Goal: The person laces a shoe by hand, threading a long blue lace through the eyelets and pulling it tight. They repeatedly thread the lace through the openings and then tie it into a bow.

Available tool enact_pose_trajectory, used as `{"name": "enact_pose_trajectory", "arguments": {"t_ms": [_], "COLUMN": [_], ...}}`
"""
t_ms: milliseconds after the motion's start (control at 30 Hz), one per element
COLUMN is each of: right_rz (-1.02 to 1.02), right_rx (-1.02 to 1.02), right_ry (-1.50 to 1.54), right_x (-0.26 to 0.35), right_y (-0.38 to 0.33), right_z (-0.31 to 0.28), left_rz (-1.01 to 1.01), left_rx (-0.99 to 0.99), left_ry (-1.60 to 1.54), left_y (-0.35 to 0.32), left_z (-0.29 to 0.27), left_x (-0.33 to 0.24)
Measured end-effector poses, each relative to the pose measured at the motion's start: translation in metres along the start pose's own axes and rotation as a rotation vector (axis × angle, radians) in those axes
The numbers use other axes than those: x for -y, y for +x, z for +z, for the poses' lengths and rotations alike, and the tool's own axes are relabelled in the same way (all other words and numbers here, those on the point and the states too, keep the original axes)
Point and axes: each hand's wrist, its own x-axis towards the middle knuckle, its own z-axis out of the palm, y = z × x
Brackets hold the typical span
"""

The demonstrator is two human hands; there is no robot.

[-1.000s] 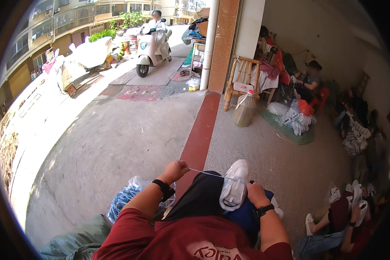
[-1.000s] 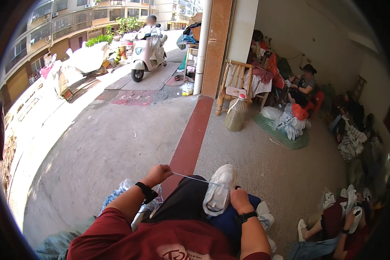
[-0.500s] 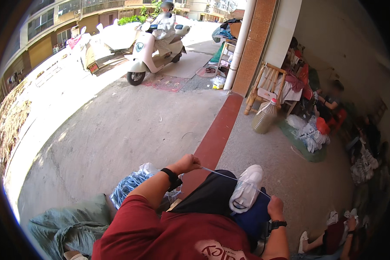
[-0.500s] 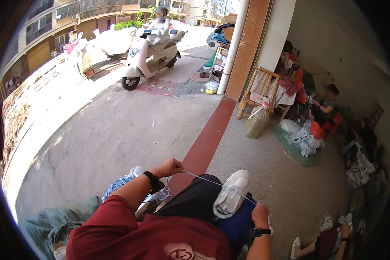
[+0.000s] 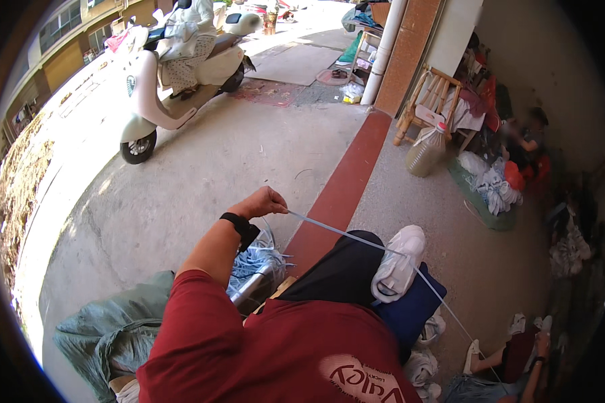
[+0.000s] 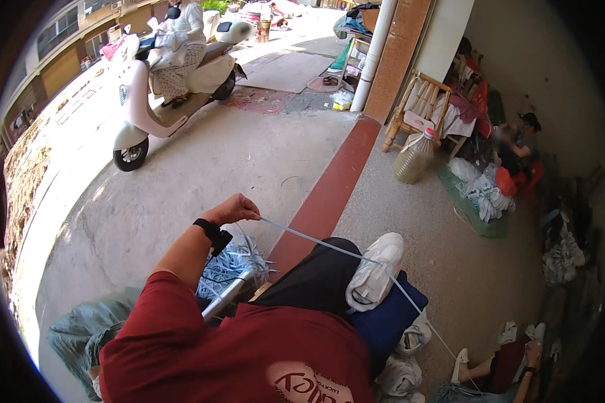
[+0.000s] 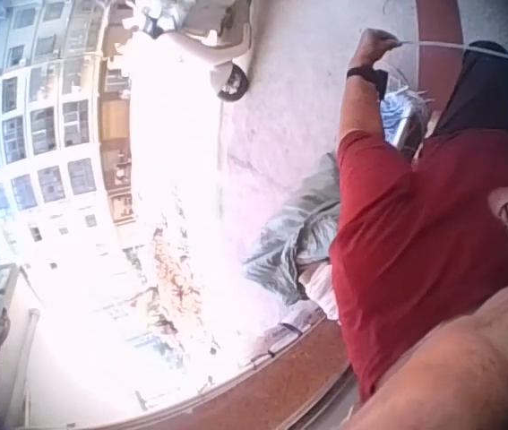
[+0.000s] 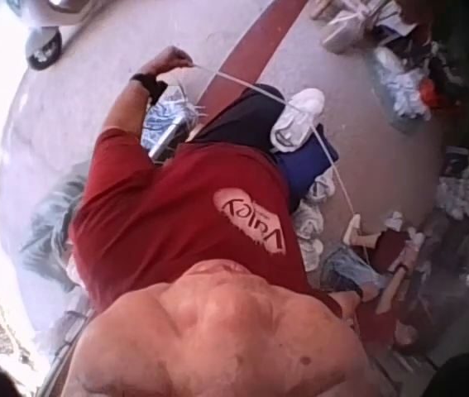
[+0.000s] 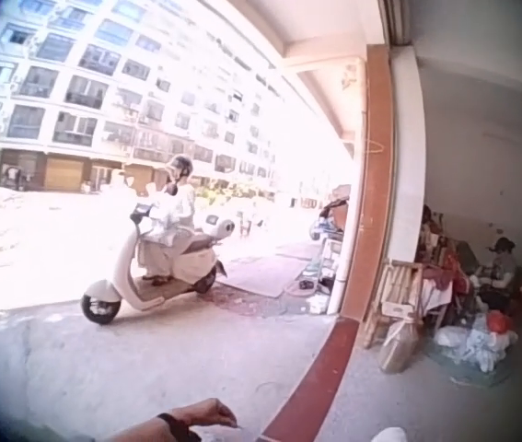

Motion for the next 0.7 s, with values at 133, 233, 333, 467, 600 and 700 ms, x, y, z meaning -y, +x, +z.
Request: {"name": "enact_pose_trajectory", "arguments": {"t_ms": [133,233,333,467,600,700], "right_rz": [0.052,0.080,0.035,-0.184,0.171,0.228], "right_rx": [0.026,0.057,0.034,0.115,0.718,1.208], "right_ry": [-0.152,-0.213,-0.185,-0.181,0.755,1.261], "right_x": [-0.084,-0.110,-0.113,-0.069,0.056,0.185], "right_y": [-0.006,-0.020,-0.032,-0.046,-0.099,-0.173], "right_z": [-0.077,-0.105,-0.094,-0.030,0.040,0.045], "left_rz": [-0.208,-0.291,-0.321,-0.370,-0.550,-0.669], "left_rx": [-0.096,-0.176,-0.271,-0.356,-0.432,-0.562], "left_ry": [0.072,0.226,0.215,0.208,0.353,0.497], "left_y": [-0.036,-0.070,-0.104,-0.146,-0.182,-0.189], "left_z": [-0.063,-0.111,-0.160,-0.210,-0.219,-0.196], "left_x": [0.002,0.005,0.019,0.060,0.119,0.156]}}
